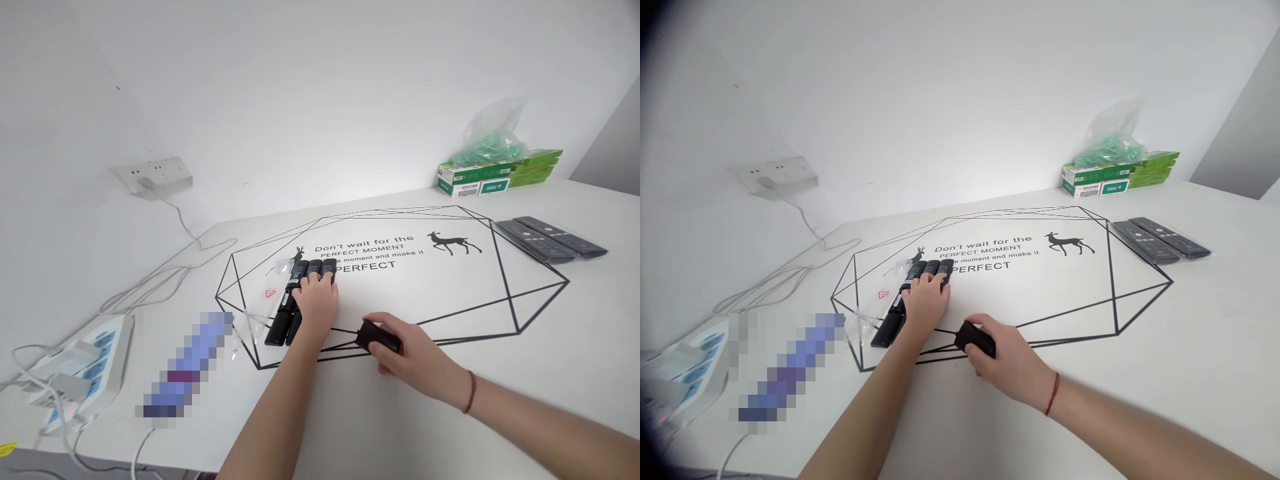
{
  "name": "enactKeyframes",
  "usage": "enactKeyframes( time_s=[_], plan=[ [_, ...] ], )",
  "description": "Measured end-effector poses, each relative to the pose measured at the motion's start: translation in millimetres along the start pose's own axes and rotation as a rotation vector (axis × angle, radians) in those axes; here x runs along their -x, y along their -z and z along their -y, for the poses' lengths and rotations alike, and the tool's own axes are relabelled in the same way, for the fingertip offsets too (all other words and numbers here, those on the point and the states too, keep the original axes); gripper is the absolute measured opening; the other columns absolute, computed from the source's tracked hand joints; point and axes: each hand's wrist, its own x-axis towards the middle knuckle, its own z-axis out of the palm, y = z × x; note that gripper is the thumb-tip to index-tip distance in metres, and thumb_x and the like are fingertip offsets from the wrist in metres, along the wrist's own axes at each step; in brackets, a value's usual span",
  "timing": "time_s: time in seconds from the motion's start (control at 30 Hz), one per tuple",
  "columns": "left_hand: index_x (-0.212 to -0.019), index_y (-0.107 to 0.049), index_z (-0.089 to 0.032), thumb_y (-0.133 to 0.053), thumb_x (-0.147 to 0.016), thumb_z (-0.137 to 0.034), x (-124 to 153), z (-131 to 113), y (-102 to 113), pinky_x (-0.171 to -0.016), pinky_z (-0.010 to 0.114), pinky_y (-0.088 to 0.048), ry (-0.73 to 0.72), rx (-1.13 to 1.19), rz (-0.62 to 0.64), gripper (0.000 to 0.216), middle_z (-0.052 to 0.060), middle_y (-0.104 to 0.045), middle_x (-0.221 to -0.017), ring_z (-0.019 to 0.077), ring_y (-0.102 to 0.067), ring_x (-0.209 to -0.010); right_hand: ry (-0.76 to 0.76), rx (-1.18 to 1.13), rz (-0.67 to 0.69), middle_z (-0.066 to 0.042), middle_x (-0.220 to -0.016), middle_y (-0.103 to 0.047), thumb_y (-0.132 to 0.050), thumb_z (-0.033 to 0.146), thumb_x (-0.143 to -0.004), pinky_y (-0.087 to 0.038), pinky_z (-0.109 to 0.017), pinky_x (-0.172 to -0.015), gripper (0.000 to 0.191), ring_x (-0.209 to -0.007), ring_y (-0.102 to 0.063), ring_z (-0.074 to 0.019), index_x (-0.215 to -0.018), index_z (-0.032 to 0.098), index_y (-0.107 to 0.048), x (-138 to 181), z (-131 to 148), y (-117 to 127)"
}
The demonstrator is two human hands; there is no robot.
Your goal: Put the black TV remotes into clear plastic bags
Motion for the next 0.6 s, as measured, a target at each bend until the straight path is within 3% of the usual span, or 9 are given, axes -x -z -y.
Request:
enactKeyframes(
  time_s=[0.1, 0.23, 0.4, 0.5, 0.6],
  plan=[
    [-0.115, -0.061, -0.024, -0.042, -0.088, -0.029, 0, 0, -1, -0.080, 0.043, -0.039, 0.019, 0.006, -0.002, 0.034, 0.012, -0.060, -0.111, 0.0288, -0.050, -0.100, 0.120, 0.178, -0.034, 0.001, -0.076, -0.062, -0.046, 0.030, -0.089, -0.046, -0.031, -0.061, 0.039, -0.064, -0.057, -0.0169, -0.127, 0.028, -0.043, 0, -2, -2],
    [-0.110, -0.065, -0.025, -0.042, -0.089, -0.035, -2, 2, -1, -0.081, 0.045, -0.041, 0.019, 0.040, -0.036, 0.033, 0.012, -0.059, -0.114, 0.0301, -0.048, -0.104, 0.279, 0.352, -0.021, -0.004, -0.096, -0.066, -0.042, 0.027, -0.091, -0.046, -0.035, -0.073, 0.030, -0.085, -0.058, -0.0210, -0.119, 0.026, -0.051, -4, -4, -1],
    [-0.104, -0.069, -0.029, -0.040, -0.090, -0.039, -10, 21, 5, -0.091, 0.048, -0.041, 0.070, 0.176, -0.056, 0.034, 0.008, -0.058, -0.123, 0.0308, -0.044, -0.116, 0.347, 0.610, -0.034, -0.009, -0.096, -0.064, -0.050, 0.035, -0.088, -0.044, -0.041, -0.078, 0.037, -0.089, -0.054, -0.0256, -0.123, 0.023, -0.052, -4, -2, 5],
    [-0.113, -0.065, -0.032, -0.045, -0.087, -0.045, -13, 35, 8, -0.105, 0.055, -0.028, 0.027, 0.196, -0.016, 0.036, 0.005, -0.047, -0.140, 0.0337, -0.026, -0.135, 0.358, 0.707, -0.006, -0.008, -0.094, -0.064, -0.055, 0.037, -0.084, -0.043, -0.041, -0.079, 0.042, -0.087, -0.054, -0.0257, -0.124, 0.022, -0.053, -1, 1, 10],
    [-0.122, -0.060, -0.035, -0.045, -0.084, -0.056, -15, 44, 9, -0.107, 0.066, -0.012, -0.023, 0.193, 0.115, 0.046, 0.003, -0.034, -0.150, 0.0372, -0.008, -0.142, 0.369, 0.771, 0.016, -0.007, -0.086, -0.064, -0.054, 0.032, -0.083, -0.042, -0.040, -0.078, 0.039, -0.083, -0.055, -0.0244, -0.121, 0.021, -0.055, 2, 3, 10]
  ],
)
